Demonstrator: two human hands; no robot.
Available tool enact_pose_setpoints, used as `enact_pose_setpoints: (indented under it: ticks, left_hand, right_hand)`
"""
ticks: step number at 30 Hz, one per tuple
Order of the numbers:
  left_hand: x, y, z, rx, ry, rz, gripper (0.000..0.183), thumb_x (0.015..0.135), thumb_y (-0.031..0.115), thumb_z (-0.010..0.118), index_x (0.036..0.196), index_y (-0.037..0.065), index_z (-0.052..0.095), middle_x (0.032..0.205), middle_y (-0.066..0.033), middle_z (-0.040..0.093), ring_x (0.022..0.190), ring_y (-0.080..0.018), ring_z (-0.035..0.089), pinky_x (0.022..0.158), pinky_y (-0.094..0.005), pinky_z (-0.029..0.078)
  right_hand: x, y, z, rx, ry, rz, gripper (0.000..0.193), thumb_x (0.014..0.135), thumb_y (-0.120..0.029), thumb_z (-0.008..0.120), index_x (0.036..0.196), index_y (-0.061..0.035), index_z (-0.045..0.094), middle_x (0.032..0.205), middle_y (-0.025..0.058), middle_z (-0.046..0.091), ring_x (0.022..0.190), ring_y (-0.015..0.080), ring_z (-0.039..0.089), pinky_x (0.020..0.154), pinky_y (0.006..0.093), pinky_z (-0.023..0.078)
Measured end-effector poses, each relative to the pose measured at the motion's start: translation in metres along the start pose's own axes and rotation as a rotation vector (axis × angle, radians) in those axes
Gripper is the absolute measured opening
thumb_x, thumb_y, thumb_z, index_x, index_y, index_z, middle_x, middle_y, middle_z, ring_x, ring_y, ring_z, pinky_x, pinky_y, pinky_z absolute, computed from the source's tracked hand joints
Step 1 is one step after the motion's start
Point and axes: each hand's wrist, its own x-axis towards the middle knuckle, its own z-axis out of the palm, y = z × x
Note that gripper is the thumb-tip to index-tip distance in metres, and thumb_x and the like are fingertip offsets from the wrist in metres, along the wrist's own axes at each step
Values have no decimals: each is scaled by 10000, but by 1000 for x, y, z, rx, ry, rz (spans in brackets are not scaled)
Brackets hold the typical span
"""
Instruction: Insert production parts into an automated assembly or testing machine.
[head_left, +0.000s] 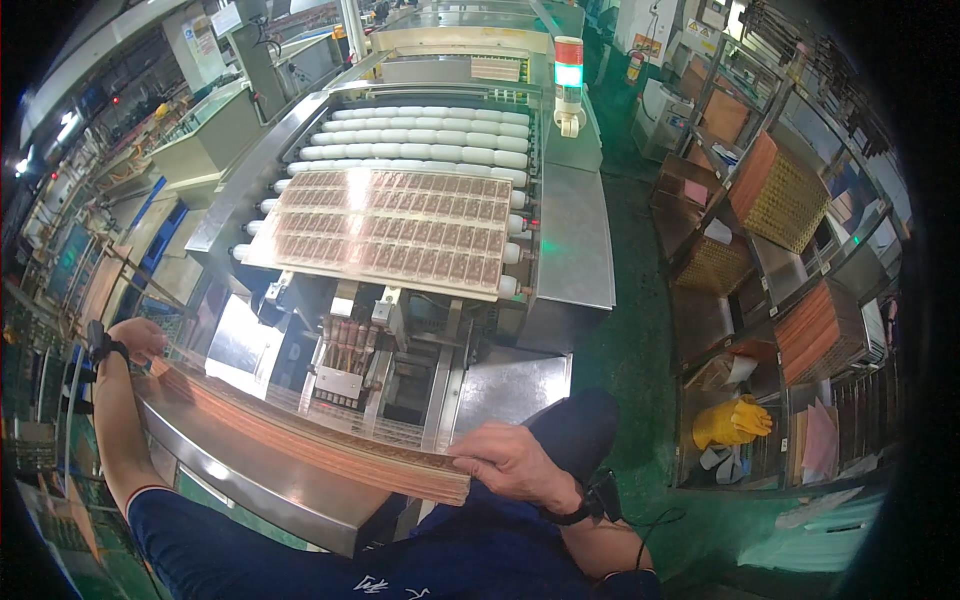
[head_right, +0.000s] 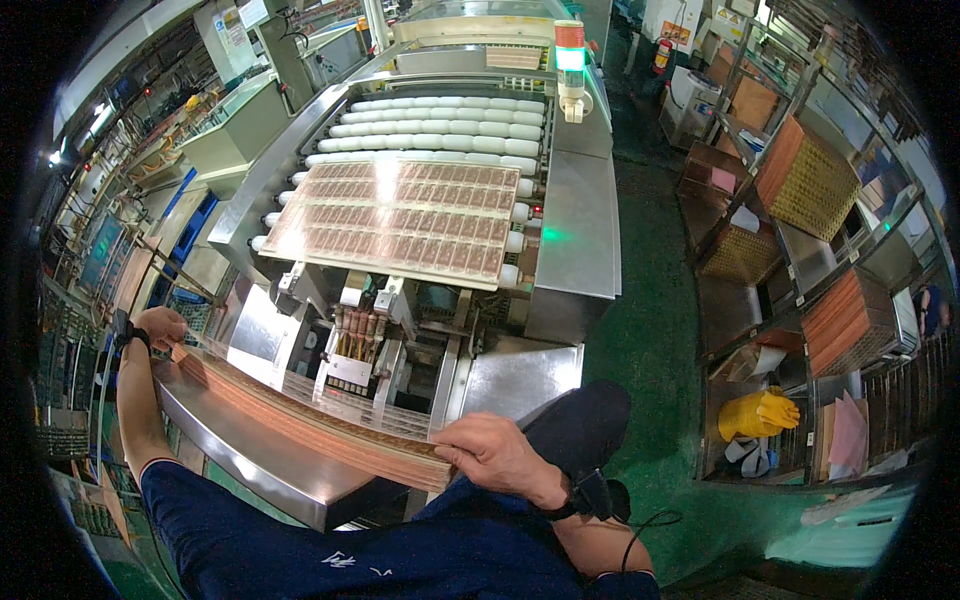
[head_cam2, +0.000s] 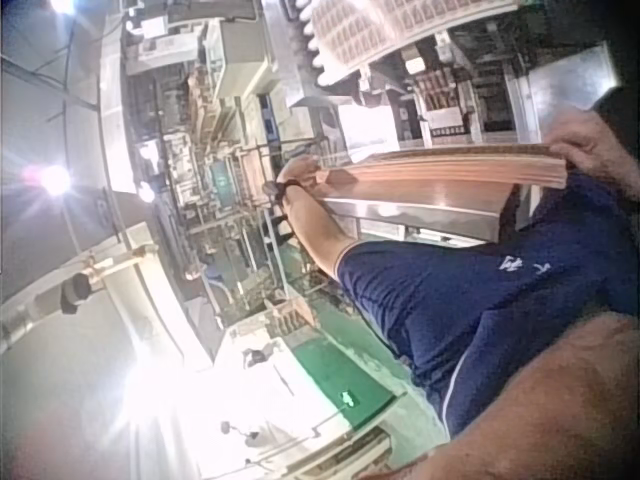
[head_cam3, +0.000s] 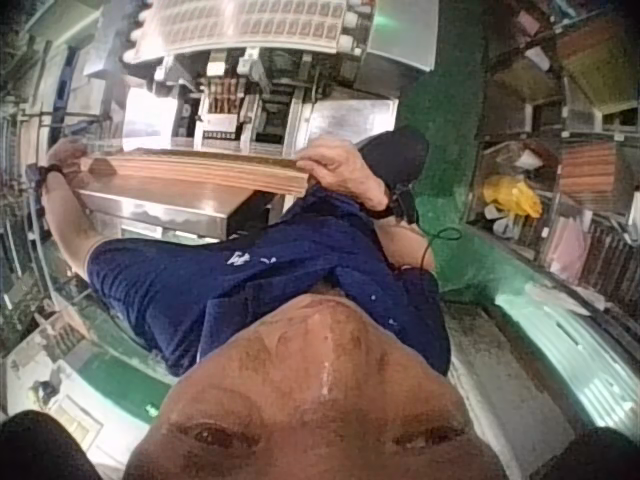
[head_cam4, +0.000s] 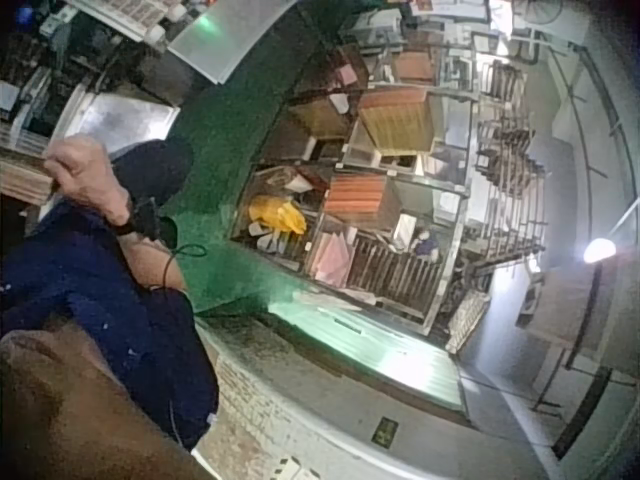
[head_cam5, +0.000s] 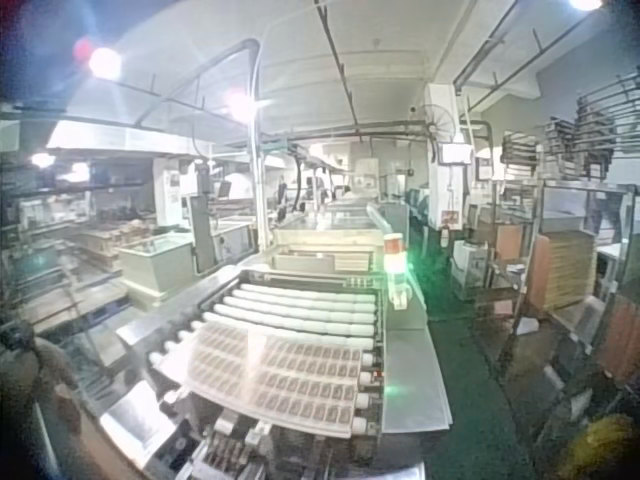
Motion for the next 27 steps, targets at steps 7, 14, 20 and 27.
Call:
enact_pose_setpoints:
  ticks: [7, 14, 20, 27]
  left_hand:
    - [21, -19, -4, -38, -56, 4, 345, 934, 361, 665, 1098, 61, 709, 991, -51, 721, 880, -173, 674, 793, -358, 597]
    - [12, -9, 0, -100, 18, 10, 200, 959, 234, 688, 1052, 61, 726, 832, -42, 720, 666, -139, 626, 611, -320, 559]
    - [2, -2, 0, -6, 6, -13, 343, 900, 327, 654, 1136, 85, 709, 992, -27, 729, 903, -166, 682, 805, -341, 596]
    - [9, -5, 1, -92, 17, 3, 216, 947, 251, 702, 1015, 47, 725, 871, -59, 727, 694, -148, 634, 650, -344, 558]
  right_hand:
    - [1, 1, 2, -2, 53, -11, 160, 867, -122, 740, 996, -28, 734, 912, 123, 726, 831, 294, 681, 729, 387, 536]
    - [0, 3, 1, 14, 17, -36, 165, 871, -116, 729, 1011, -28, 734, 914, 118, 723, 832, 290, 678, 733, 385, 535]
    - [1, -2, -1, -8, 5, -4, 192, 923, -166, 692, 1038, -17, 728, 936, 132, 725, 863, 298, 683, 772, 401, 539]
    - [0, 0, 1, 1, 17, 53, 216, 935, -180, 674, 1077, -22, 711, 996, 137, 713, 933, 303, 665, 812, 407, 531]
